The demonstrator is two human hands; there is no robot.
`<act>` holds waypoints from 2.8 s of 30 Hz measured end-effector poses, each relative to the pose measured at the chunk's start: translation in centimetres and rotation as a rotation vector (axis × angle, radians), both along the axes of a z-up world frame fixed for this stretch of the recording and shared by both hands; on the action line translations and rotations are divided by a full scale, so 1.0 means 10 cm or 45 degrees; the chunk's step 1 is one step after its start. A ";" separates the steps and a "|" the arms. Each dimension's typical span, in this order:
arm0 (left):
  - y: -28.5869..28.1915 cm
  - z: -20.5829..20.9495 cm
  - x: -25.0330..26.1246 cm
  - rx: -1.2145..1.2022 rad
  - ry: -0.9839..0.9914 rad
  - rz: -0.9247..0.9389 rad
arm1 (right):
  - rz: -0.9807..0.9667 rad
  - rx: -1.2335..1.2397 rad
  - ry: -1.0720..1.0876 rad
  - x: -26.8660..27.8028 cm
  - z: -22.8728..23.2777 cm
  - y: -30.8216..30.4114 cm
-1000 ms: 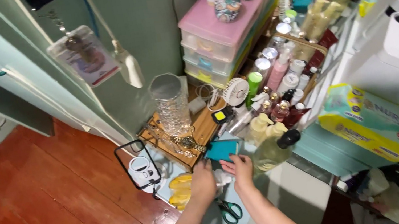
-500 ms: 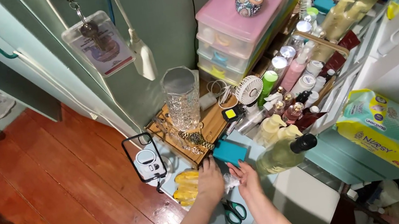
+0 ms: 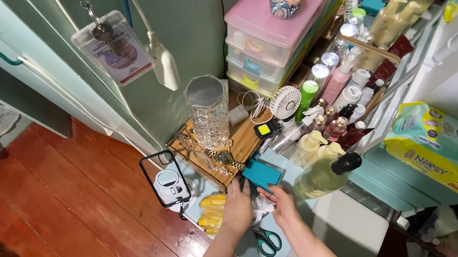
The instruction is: Organizing and checking various cosmetic and personal care items on a dresser.
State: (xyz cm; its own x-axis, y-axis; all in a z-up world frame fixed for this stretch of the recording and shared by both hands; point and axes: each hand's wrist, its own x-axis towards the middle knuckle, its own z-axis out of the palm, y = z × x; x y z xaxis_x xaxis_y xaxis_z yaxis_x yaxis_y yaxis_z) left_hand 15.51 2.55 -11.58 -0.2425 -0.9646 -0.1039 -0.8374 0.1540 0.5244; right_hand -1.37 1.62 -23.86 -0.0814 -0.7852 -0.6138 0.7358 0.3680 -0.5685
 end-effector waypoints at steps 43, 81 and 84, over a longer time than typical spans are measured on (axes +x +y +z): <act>0.26 0.17 1.67 -0.626 0.695 1.169 | 0.088 -0.818 0.987 0.47 1.75 0.50; 0.37 0.08 1.22 0.120 1.326 0.763 | 0.375 -0.495 1.644 0.40 1.13 0.32; 0.41 -0.05 1.37 0.127 1.327 0.770 | 0.413 -0.486 1.651 0.41 1.18 0.23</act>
State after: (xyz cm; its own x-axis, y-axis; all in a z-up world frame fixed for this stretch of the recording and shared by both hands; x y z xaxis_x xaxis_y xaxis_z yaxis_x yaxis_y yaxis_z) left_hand 29.23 6.62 -12.13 0.2335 -0.9500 -0.2075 0.0720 -0.1959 0.9780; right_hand 2.70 3.91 -12.07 -0.2055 -0.9786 0.0128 -0.4755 0.0884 -0.8752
